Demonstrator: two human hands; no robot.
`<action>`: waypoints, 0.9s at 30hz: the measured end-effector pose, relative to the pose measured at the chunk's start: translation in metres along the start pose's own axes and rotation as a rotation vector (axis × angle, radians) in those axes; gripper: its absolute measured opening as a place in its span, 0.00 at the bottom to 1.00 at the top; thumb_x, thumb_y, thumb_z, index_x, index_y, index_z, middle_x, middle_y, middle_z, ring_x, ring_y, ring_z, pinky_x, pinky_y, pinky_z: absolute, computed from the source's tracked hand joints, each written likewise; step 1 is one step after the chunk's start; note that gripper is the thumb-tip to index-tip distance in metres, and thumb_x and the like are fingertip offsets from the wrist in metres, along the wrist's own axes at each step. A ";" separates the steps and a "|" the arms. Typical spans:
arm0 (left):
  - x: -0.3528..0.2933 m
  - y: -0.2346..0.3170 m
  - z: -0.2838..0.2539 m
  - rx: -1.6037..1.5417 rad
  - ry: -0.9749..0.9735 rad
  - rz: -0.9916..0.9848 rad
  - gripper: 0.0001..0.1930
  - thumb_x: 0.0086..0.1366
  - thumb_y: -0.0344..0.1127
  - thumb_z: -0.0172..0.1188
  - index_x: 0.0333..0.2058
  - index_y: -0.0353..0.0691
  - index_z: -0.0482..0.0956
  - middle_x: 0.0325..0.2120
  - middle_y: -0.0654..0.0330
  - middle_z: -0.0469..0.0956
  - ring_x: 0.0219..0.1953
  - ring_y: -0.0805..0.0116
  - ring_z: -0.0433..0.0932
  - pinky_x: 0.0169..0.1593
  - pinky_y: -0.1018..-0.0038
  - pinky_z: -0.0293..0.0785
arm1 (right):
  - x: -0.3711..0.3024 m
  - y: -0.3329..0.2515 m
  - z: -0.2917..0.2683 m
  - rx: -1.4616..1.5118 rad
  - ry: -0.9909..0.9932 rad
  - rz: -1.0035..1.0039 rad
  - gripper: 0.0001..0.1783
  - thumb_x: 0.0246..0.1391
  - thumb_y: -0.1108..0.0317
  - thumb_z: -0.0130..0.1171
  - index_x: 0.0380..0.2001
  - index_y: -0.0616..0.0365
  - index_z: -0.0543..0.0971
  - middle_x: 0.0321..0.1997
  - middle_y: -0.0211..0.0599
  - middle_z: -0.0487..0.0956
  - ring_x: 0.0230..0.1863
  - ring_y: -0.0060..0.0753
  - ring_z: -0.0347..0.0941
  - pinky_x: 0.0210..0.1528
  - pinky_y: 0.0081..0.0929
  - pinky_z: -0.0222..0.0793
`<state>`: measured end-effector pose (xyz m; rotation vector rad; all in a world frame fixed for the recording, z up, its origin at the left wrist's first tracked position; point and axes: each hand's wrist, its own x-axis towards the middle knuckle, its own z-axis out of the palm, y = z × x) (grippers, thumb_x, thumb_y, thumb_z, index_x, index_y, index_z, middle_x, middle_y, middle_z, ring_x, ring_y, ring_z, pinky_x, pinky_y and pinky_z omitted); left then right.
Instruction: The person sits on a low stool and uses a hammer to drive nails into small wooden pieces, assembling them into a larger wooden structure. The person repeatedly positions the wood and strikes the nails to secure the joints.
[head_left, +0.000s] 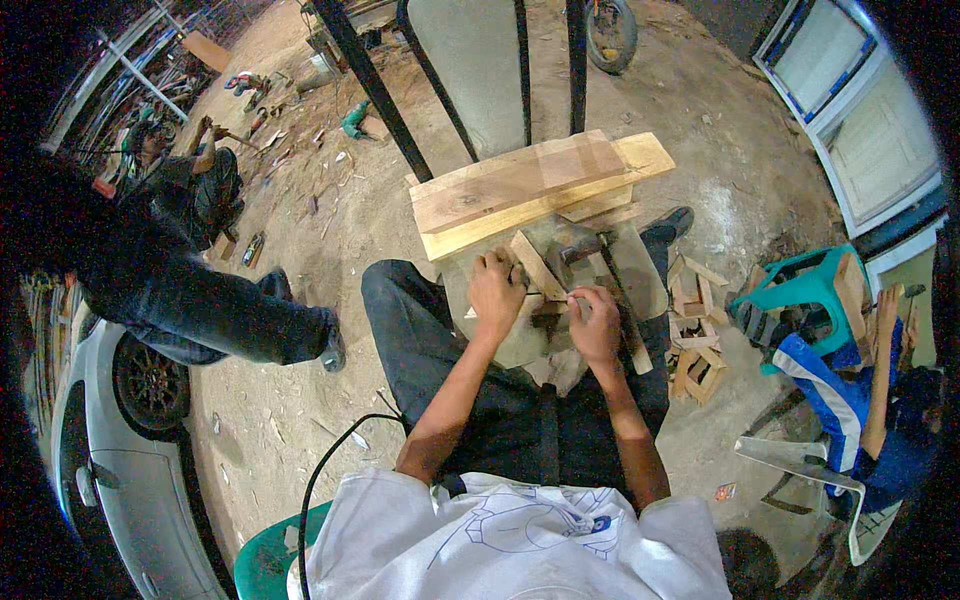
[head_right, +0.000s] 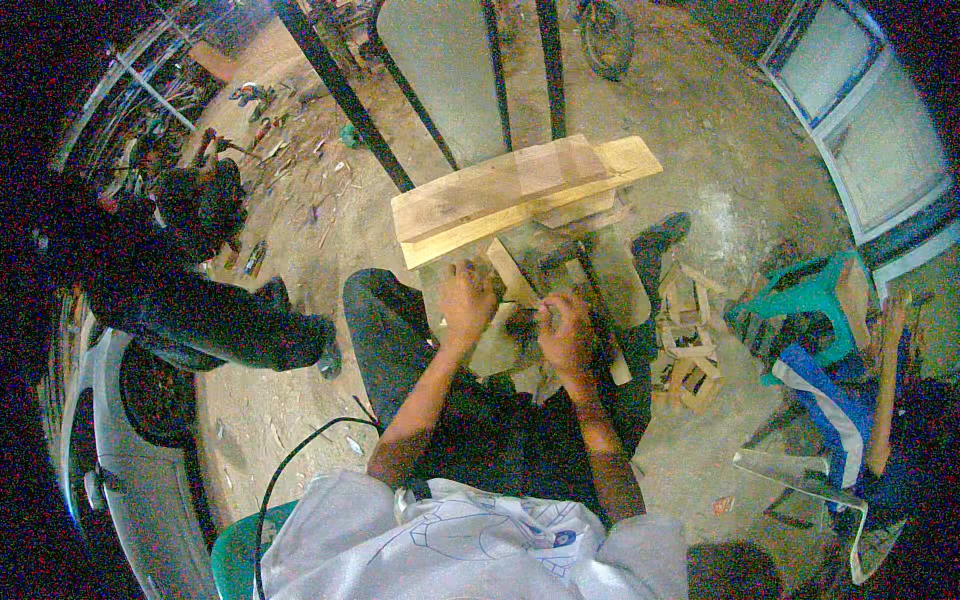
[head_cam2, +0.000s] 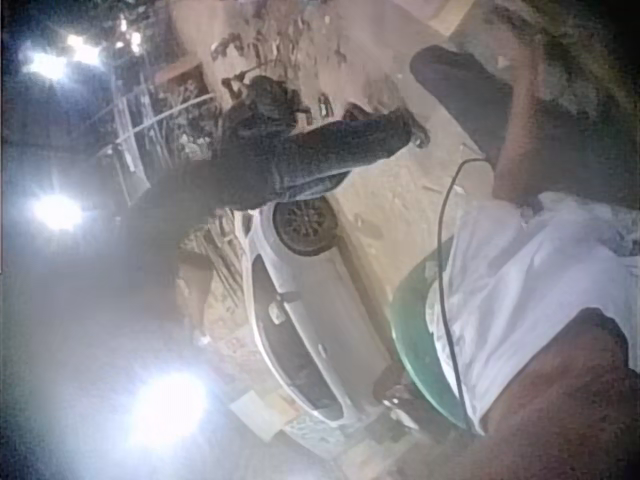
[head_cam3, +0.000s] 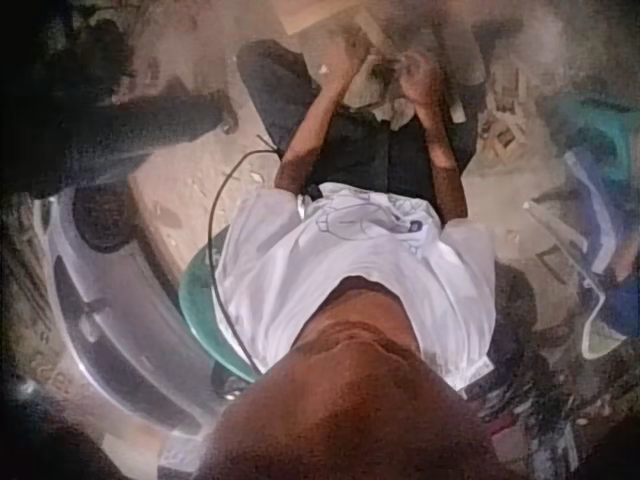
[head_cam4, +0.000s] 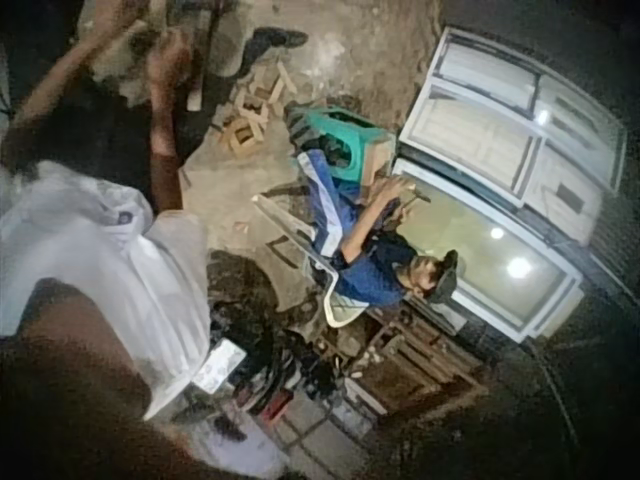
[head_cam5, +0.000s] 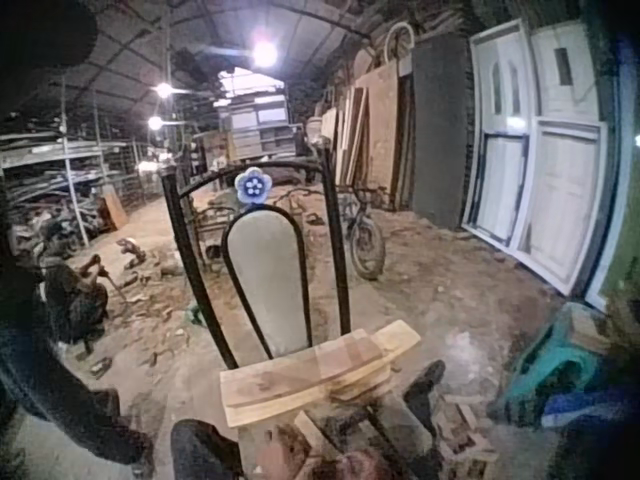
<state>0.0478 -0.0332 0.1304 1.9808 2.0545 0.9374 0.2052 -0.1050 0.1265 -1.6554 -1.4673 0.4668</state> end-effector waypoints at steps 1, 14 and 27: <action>0.008 -0.030 0.020 0.111 -0.014 0.163 0.23 0.49 0.36 0.66 0.43 0.33 0.72 0.35 0.44 0.71 0.41 0.45 0.71 0.45 0.58 0.69 | 0.002 -0.005 0.001 -0.012 -0.018 -0.022 0.07 0.50 0.68 0.59 0.33 0.58 0.78 0.42 0.45 0.77 0.48 0.49 0.70 0.51 0.40 0.65; -0.005 -0.054 0.039 -0.198 -0.240 0.100 0.27 0.42 0.26 0.65 0.45 0.32 0.71 0.46 0.41 0.67 0.51 0.42 0.63 0.53 0.58 0.64 | 0.058 0.016 0.064 -0.116 -0.373 0.004 0.06 0.42 0.72 0.64 0.27 0.60 0.79 0.43 0.47 0.75 0.46 0.51 0.72 0.47 0.41 0.68; 0.002 -0.037 0.021 -0.494 -0.190 -0.021 0.17 0.52 0.33 0.66 0.43 0.41 0.77 0.31 0.51 0.75 0.32 0.56 0.74 0.40 0.65 0.72 | 0.052 0.017 0.030 -0.169 -0.354 -0.137 0.07 0.43 0.74 0.64 0.27 0.64 0.79 0.40 0.41 0.78 0.42 0.48 0.70 0.48 0.39 0.66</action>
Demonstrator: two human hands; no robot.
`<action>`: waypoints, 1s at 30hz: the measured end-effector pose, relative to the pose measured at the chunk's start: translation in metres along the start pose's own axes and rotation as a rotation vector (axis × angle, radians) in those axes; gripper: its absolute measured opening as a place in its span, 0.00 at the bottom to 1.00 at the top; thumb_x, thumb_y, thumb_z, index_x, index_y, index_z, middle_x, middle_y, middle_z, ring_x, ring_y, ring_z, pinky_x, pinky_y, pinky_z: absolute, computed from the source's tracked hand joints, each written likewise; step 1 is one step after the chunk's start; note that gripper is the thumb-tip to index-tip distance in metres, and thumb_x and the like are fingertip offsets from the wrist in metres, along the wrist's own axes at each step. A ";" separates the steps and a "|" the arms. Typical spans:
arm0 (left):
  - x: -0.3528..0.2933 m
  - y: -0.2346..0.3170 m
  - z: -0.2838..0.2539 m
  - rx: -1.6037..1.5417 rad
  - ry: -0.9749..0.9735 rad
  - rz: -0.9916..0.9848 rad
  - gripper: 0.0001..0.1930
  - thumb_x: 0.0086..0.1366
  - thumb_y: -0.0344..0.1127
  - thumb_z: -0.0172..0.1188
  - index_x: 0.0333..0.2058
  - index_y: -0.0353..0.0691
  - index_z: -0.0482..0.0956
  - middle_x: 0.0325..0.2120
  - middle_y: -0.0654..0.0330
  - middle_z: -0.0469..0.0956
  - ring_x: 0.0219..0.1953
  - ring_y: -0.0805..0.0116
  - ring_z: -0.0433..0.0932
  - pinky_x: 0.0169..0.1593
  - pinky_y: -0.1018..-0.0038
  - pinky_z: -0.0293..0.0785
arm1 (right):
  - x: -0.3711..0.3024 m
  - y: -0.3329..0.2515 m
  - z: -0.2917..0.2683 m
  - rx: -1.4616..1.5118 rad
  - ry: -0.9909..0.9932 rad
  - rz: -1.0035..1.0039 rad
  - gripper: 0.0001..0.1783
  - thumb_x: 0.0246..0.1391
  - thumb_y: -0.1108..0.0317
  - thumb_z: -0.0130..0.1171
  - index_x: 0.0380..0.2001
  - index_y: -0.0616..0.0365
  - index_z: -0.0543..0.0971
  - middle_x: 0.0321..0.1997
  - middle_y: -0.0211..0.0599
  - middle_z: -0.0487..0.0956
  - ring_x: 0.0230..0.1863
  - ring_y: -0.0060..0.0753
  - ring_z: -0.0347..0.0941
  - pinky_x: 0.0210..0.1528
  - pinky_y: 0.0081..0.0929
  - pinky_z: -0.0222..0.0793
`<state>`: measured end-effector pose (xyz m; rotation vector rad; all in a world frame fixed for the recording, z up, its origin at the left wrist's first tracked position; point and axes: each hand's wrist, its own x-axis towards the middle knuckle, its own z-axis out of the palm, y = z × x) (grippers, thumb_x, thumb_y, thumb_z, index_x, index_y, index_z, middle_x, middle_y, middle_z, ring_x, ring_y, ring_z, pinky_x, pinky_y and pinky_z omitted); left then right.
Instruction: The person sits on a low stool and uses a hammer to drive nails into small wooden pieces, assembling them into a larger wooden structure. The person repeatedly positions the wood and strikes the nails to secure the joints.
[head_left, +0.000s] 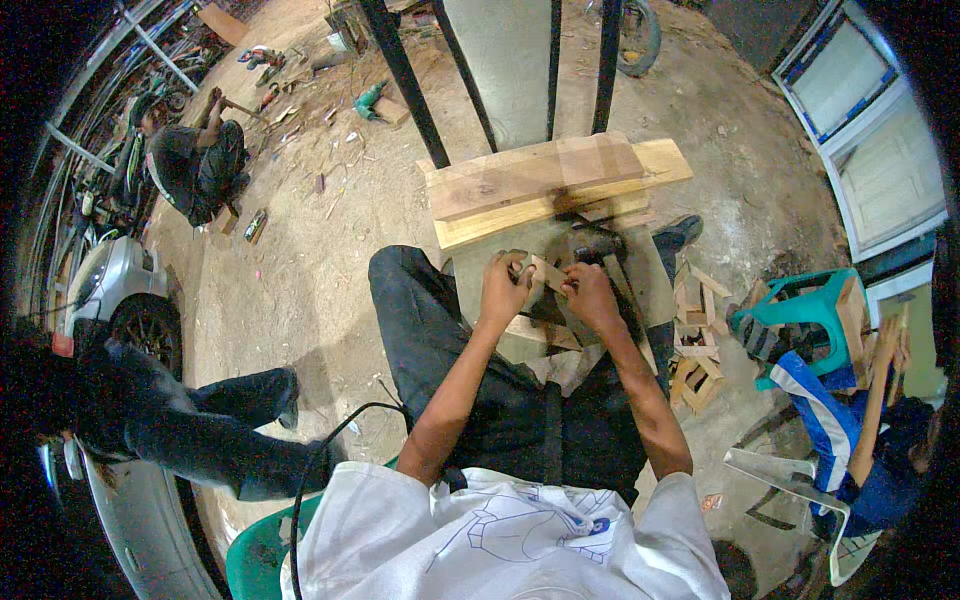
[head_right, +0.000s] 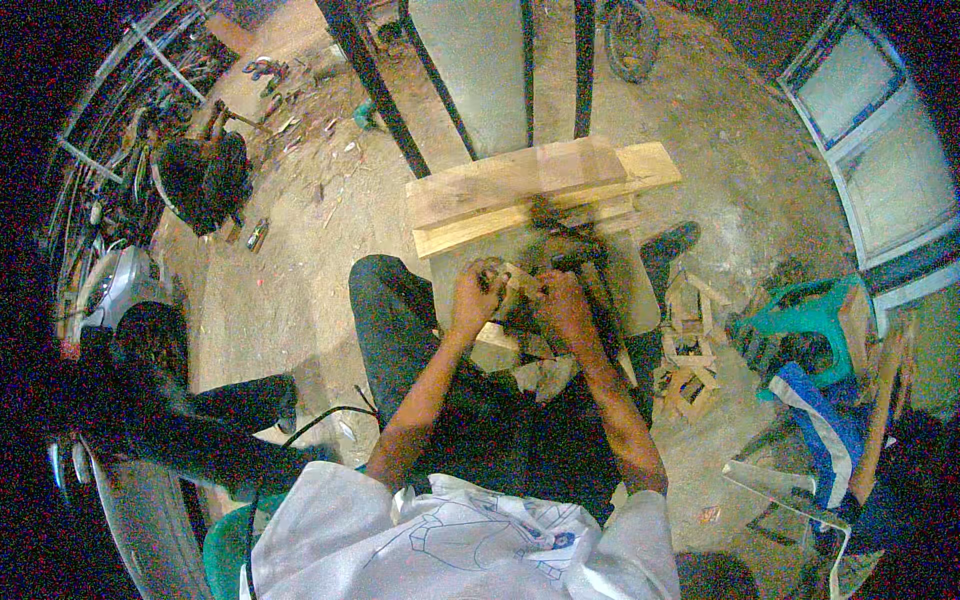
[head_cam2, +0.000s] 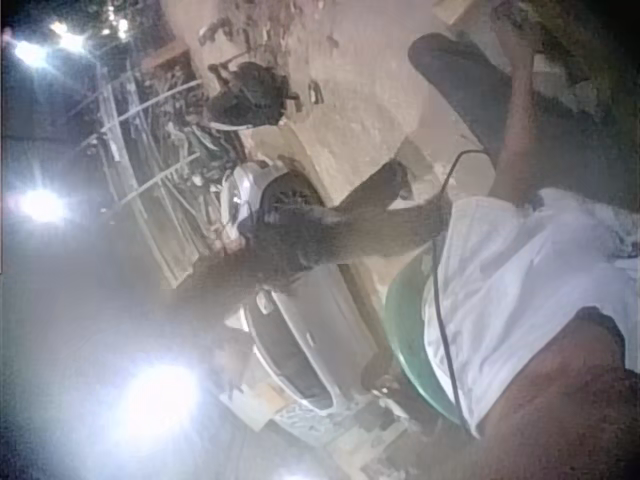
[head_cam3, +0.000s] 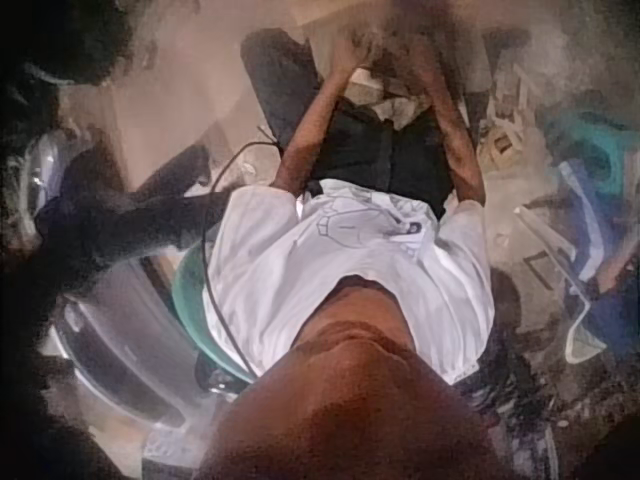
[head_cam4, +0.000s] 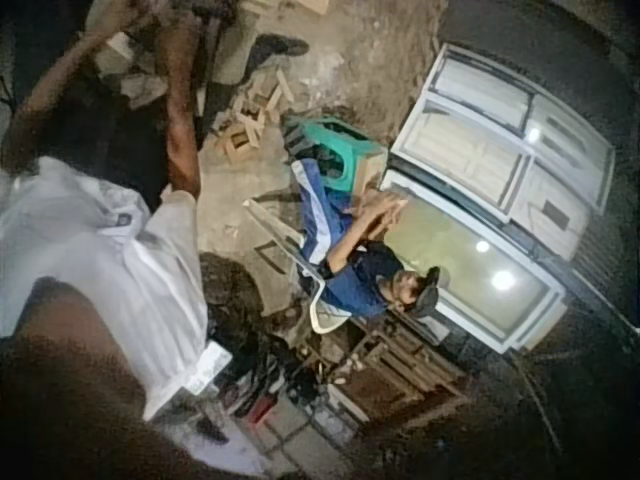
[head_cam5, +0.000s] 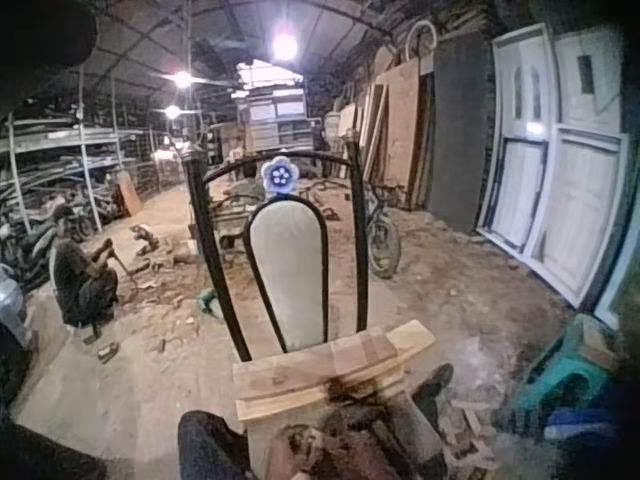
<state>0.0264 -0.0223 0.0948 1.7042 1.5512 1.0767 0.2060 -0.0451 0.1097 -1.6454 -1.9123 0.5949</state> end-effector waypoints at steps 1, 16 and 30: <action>0.003 -0.002 0.002 -0.034 -0.017 -0.050 0.17 0.52 0.34 0.66 0.42 0.41 0.78 0.30 0.51 0.76 0.31 0.57 0.75 0.39 0.65 0.73 | -0.001 0.001 0.000 0.004 0.017 -0.008 0.08 0.44 0.71 0.63 0.30 0.63 0.78 0.40 0.43 0.77 0.42 0.50 0.70 0.48 0.40 0.67; 0.040 -0.021 0.005 -0.059 -0.187 0.184 0.15 0.46 0.30 0.68 0.37 0.45 0.83 0.29 0.55 0.80 0.26 0.64 0.76 0.33 0.72 0.73 | 0.002 0.000 0.015 -0.011 0.079 -0.022 0.09 0.49 0.66 0.58 0.32 0.58 0.80 0.40 0.45 0.76 0.46 0.50 0.68 0.50 0.42 0.66; 0.045 -0.011 -0.011 0.010 -0.250 0.015 0.14 0.45 0.34 0.68 0.32 0.34 0.81 0.25 0.49 0.79 0.26 0.60 0.78 0.33 0.70 0.73 | 0.015 -0.012 0.022 0.168 0.221 -0.042 0.07 0.49 0.73 0.62 0.33 0.62 0.80 0.32 0.41 0.81 0.30 0.34 0.78 0.34 0.27 0.72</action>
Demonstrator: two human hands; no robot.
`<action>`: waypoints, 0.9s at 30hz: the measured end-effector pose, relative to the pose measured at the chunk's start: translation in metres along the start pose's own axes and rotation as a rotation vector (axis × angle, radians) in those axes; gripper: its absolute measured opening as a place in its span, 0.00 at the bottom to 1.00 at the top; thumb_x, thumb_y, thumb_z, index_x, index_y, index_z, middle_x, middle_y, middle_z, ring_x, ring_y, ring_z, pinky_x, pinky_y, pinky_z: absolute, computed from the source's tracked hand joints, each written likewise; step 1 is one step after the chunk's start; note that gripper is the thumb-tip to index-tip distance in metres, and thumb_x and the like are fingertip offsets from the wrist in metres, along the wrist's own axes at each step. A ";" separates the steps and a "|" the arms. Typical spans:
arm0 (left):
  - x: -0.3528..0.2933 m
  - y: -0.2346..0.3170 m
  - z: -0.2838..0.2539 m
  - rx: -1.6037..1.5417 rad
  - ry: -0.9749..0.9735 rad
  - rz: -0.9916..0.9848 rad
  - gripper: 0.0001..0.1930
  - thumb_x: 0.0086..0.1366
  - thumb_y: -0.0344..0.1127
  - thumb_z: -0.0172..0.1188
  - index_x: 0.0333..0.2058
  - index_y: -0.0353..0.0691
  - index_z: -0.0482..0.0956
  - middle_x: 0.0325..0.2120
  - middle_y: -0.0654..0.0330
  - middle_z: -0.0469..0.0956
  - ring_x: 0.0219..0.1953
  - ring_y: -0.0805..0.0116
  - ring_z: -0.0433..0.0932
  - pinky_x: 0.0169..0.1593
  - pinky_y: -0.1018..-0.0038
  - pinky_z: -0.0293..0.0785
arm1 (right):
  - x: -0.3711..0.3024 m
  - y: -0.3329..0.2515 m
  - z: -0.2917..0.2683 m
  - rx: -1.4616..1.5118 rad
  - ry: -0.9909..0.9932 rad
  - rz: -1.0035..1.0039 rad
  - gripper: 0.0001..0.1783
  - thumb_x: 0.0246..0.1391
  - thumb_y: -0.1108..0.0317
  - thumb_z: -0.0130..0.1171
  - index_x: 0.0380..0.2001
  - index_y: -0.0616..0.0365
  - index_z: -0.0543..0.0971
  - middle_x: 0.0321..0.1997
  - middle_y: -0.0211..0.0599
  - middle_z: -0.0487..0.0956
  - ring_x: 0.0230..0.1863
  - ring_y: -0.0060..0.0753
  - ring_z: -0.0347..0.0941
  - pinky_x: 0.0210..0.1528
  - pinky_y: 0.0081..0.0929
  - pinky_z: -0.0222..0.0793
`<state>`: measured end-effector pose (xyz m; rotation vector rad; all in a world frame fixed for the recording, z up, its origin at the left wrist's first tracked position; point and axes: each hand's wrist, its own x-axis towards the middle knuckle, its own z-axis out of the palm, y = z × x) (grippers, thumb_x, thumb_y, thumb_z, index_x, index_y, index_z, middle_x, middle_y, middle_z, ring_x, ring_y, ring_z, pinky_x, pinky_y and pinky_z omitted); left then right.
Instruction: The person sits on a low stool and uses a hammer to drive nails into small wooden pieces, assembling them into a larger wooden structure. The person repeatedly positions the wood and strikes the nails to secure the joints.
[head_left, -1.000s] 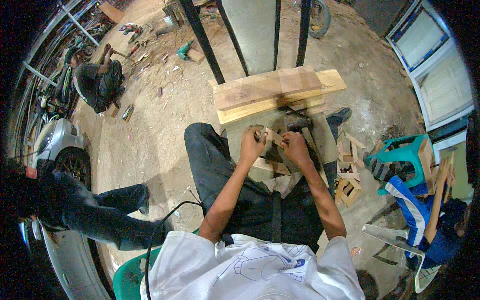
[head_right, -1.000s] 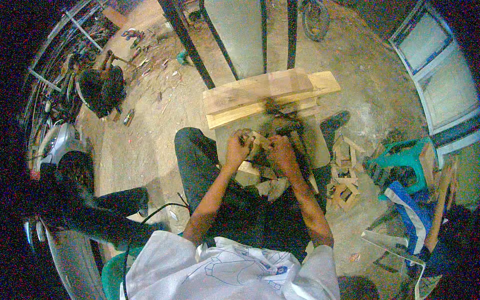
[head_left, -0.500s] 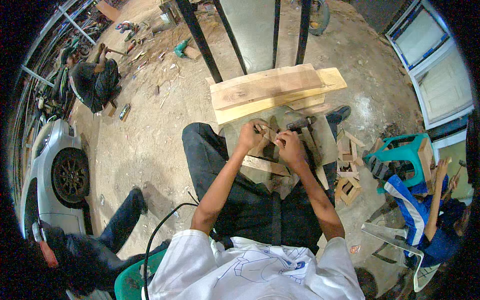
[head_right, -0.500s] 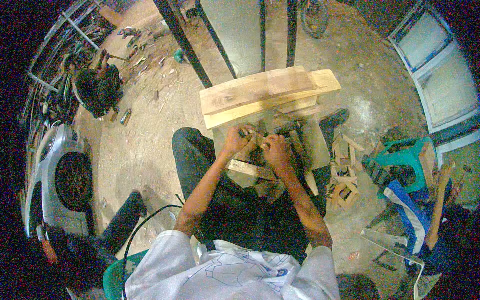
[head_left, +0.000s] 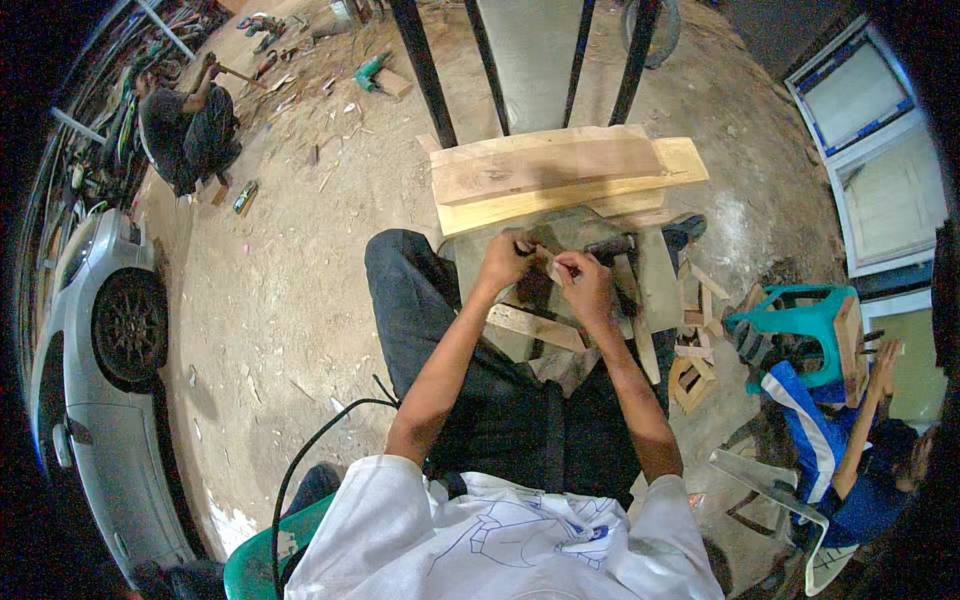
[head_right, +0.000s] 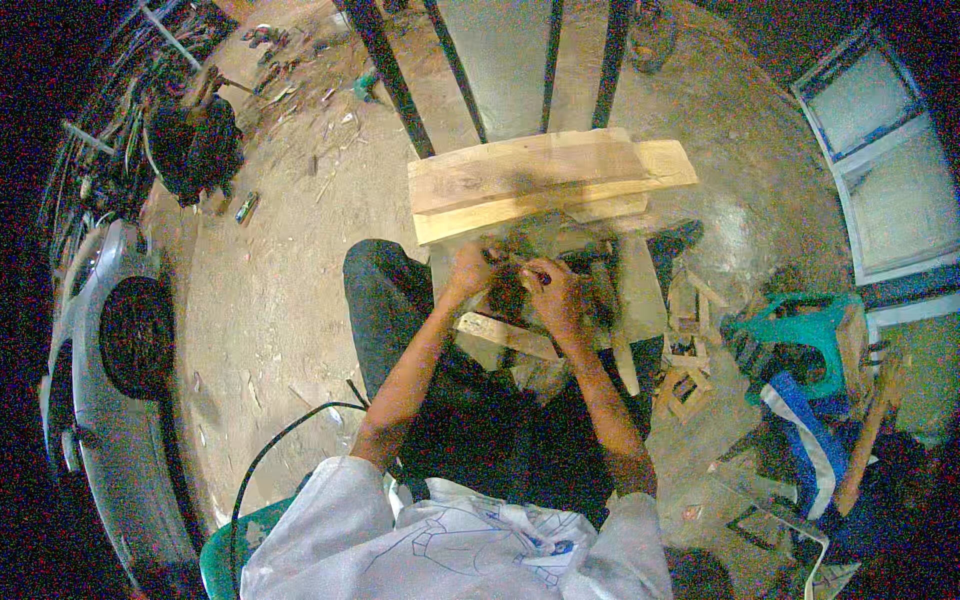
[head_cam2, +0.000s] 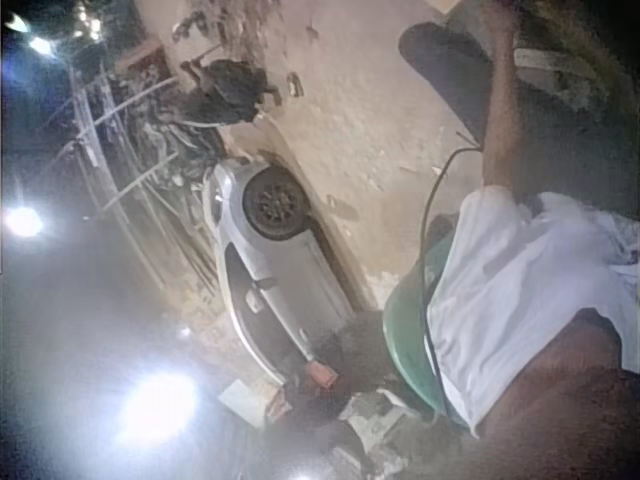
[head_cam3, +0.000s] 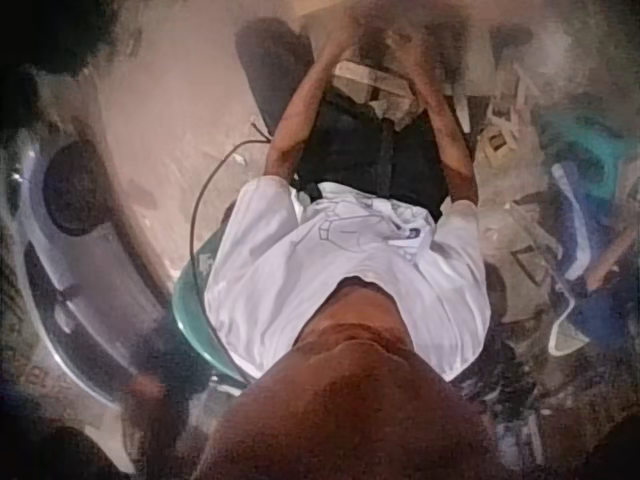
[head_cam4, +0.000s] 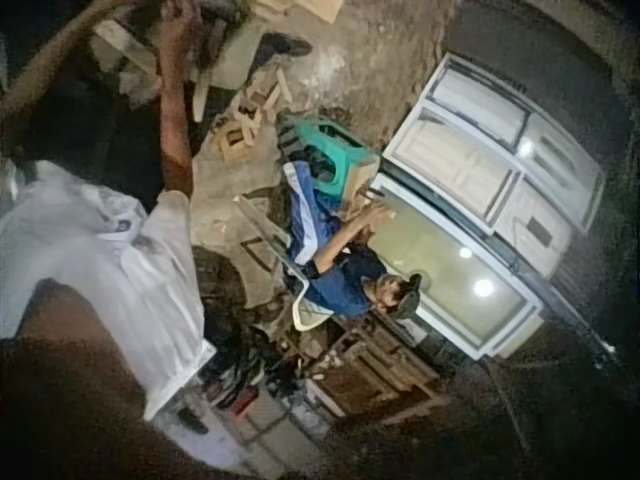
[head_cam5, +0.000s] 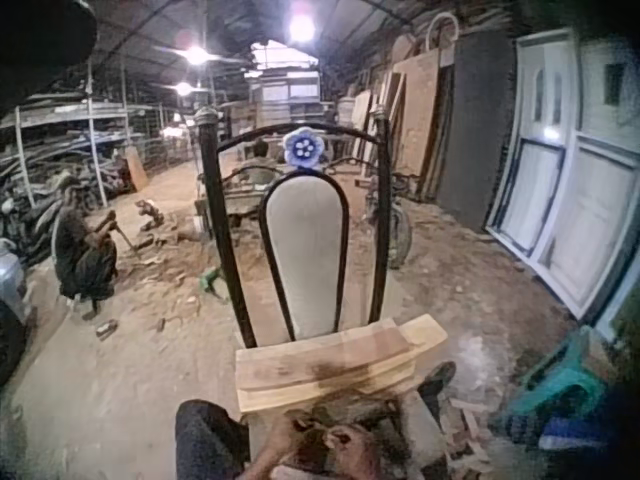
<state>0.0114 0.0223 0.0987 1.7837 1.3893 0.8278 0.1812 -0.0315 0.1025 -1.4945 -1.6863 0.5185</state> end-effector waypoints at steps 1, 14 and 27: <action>0.000 0.004 -0.001 0.017 -0.012 -0.007 0.14 0.45 0.34 0.68 0.31 0.34 0.81 0.25 0.48 0.79 0.27 0.59 0.79 0.33 0.70 0.73 | -0.001 0.006 0.003 0.040 0.001 0.002 0.06 0.49 0.74 0.63 0.32 0.62 0.80 0.31 0.41 0.81 0.30 0.33 0.78 0.34 0.27 0.72; 0.000 -0.005 0.000 -0.111 -0.080 -0.113 0.16 0.45 0.28 0.68 0.36 0.34 0.81 0.30 0.50 0.81 0.32 0.57 0.81 0.38 0.68 0.75 | -0.001 0.007 0.007 0.022 0.035 0.000 0.05 0.48 0.73 0.64 0.27 0.63 0.78 0.28 0.40 0.80 0.30 0.36 0.78 0.35 0.29 0.71; 0.003 -0.020 0.010 -0.193 -0.043 -0.045 0.17 0.44 0.29 0.69 0.36 0.35 0.81 0.32 0.49 0.81 0.32 0.56 0.81 0.38 0.67 0.75 | 0.004 0.004 0.005 -0.071 -0.058 -0.056 0.05 0.46 0.78 0.60 0.29 0.62 0.75 0.29 0.44 0.77 0.34 0.48 0.75 0.35 0.37 0.69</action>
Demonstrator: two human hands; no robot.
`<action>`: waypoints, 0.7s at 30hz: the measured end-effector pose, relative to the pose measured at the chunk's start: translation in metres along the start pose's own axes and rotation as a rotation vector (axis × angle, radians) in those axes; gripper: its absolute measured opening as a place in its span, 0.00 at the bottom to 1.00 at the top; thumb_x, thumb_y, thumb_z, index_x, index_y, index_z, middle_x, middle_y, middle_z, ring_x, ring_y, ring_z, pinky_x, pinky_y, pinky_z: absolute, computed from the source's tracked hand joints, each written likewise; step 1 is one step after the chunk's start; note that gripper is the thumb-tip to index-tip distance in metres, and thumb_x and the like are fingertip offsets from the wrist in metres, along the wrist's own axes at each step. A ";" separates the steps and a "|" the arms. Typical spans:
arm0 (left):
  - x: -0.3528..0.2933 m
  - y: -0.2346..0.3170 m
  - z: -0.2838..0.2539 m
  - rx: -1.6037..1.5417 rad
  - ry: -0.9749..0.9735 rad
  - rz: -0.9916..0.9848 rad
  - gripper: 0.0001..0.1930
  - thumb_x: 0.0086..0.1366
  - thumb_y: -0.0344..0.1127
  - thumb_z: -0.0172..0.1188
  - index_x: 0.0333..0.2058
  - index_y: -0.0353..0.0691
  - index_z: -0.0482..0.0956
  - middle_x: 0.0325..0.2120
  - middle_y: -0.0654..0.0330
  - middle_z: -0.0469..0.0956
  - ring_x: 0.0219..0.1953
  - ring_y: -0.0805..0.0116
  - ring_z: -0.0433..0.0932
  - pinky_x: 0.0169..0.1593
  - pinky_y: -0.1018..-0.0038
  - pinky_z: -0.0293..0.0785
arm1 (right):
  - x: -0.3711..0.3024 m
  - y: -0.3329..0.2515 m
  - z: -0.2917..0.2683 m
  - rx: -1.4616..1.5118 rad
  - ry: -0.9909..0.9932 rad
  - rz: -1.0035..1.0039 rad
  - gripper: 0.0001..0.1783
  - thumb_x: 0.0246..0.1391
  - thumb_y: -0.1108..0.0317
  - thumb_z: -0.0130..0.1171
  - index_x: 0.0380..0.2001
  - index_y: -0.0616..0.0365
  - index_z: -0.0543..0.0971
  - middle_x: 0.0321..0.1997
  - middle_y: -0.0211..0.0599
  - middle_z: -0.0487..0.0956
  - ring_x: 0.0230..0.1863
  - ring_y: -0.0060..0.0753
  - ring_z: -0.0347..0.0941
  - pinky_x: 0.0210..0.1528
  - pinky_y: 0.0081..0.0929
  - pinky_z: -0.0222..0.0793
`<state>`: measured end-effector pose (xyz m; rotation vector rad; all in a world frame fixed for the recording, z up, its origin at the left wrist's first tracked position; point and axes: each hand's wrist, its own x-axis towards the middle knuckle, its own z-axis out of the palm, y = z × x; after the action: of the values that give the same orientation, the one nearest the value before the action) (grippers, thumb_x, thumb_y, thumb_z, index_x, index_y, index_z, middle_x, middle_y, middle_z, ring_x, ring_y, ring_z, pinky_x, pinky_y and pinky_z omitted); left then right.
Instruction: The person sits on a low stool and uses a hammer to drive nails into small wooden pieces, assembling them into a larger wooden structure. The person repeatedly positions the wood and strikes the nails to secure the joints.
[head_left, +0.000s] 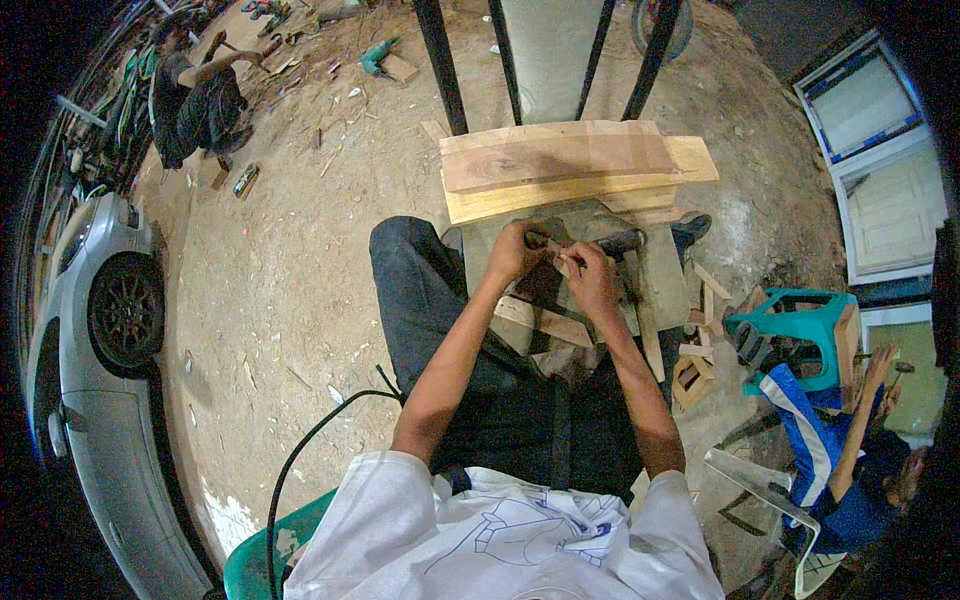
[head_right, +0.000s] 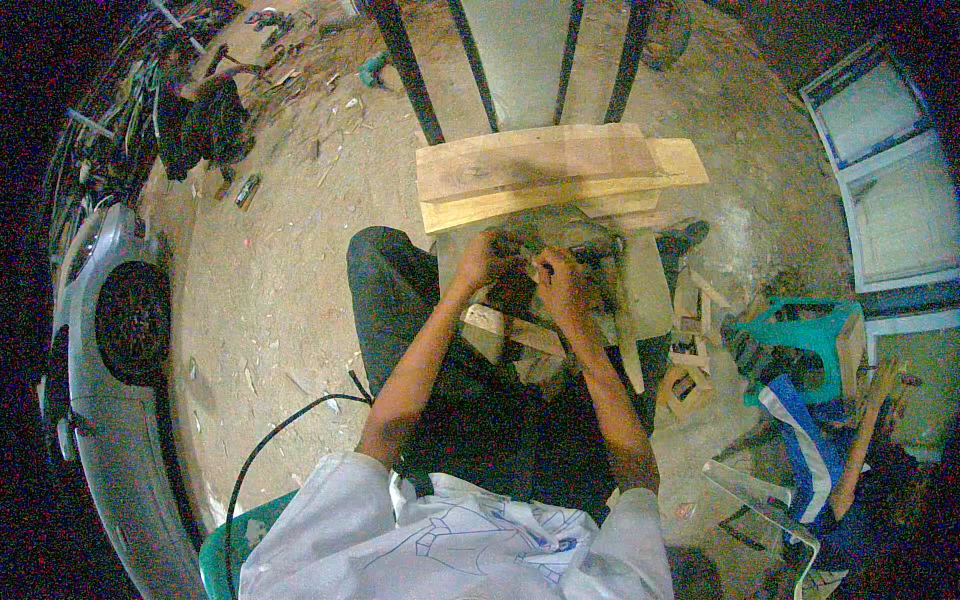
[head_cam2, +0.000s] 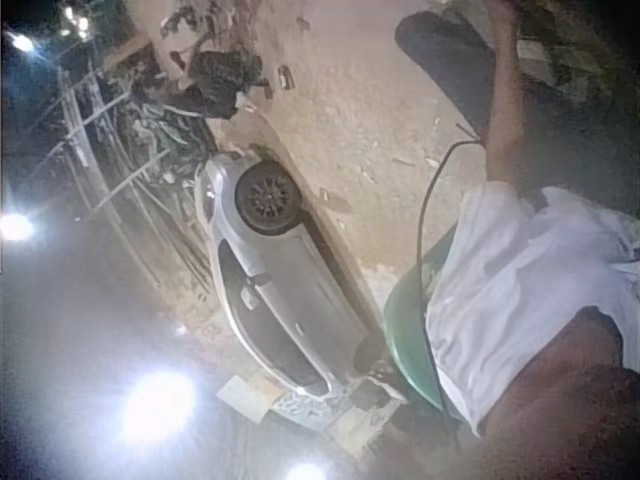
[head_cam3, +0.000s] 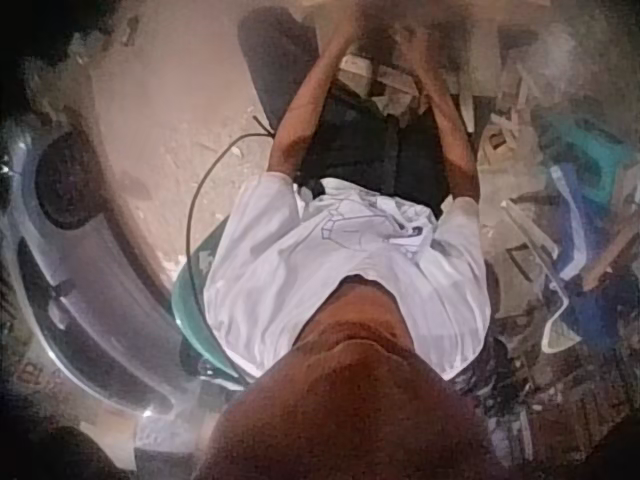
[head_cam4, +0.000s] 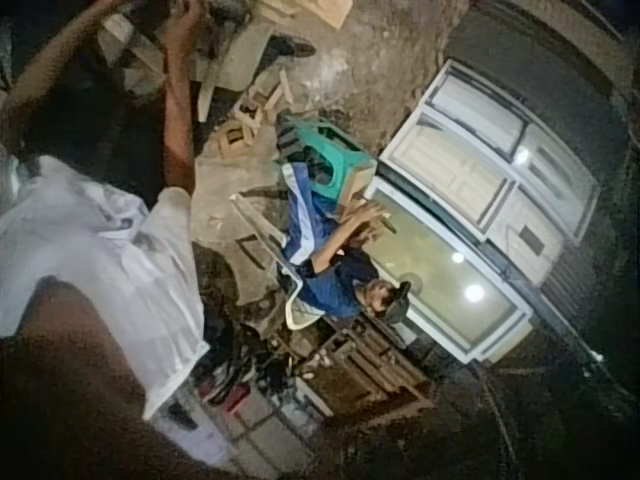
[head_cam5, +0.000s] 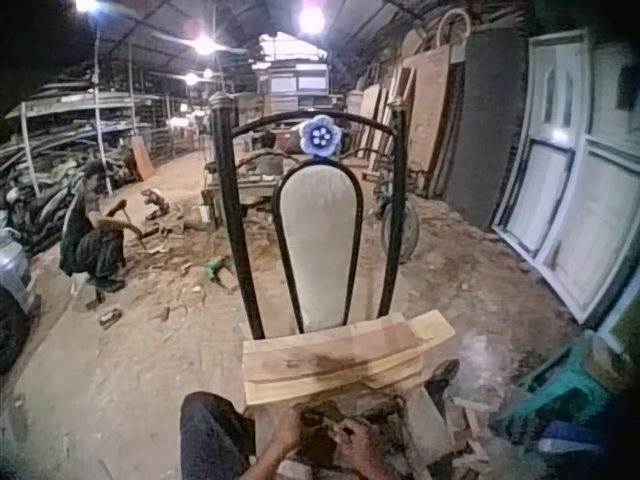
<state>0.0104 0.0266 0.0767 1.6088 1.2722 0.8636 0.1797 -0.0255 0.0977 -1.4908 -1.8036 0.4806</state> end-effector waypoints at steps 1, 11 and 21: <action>-0.002 0.010 -0.002 0.050 0.013 -0.006 0.17 0.44 0.30 0.69 0.36 0.36 0.81 0.32 0.49 0.81 0.32 0.55 0.81 0.38 0.67 0.75 | 0.000 0.003 0.001 -0.001 -0.004 0.001 0.05 0.46 0.78 0.59 0.29 0.62 0.75 0.30 0.44 0.76 0.34 0.48 0.75 0.36 0.38 0.69; -0.003 0.007 -0.001 0.113 0.040 -0.035 0.16 0.41 0.31 0.70 0.32 0.35 0.81 0.26 0.48 0.80 0.28 0.57 0.80 0.35 0.68 0.75 | 0.001 0.000 0.001 -0.014 -0.121 -0.006 0.07 0.50 0.76 0.54 0.35 0.62 0.74 0.36 0.51 0.75 0.39 0.56 0.72 0.42 0.44 0.69; -0.005 0.013 -0.003 0.068 0.038 -0.013 0.13 0.43 0.29 0.67 0.31 0.33 0.80 0.25 0.48 0.80 0.28 0.56 0.80 0.35 0.68 0.74 | 0.008 -0.003 0.001 -0.077 -0.215 -0.096 0.10 0.51 0.75 0.52 0.39 0.59 0.74 0.44 0.53 0.75 0.45 0.59 0.71 0.49 0.48 0.69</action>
<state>0.0109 0.0213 0.0902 1.6427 1.3500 0.8545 0.1771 -0.0182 0.1016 -1.4406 -2.0718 0.5468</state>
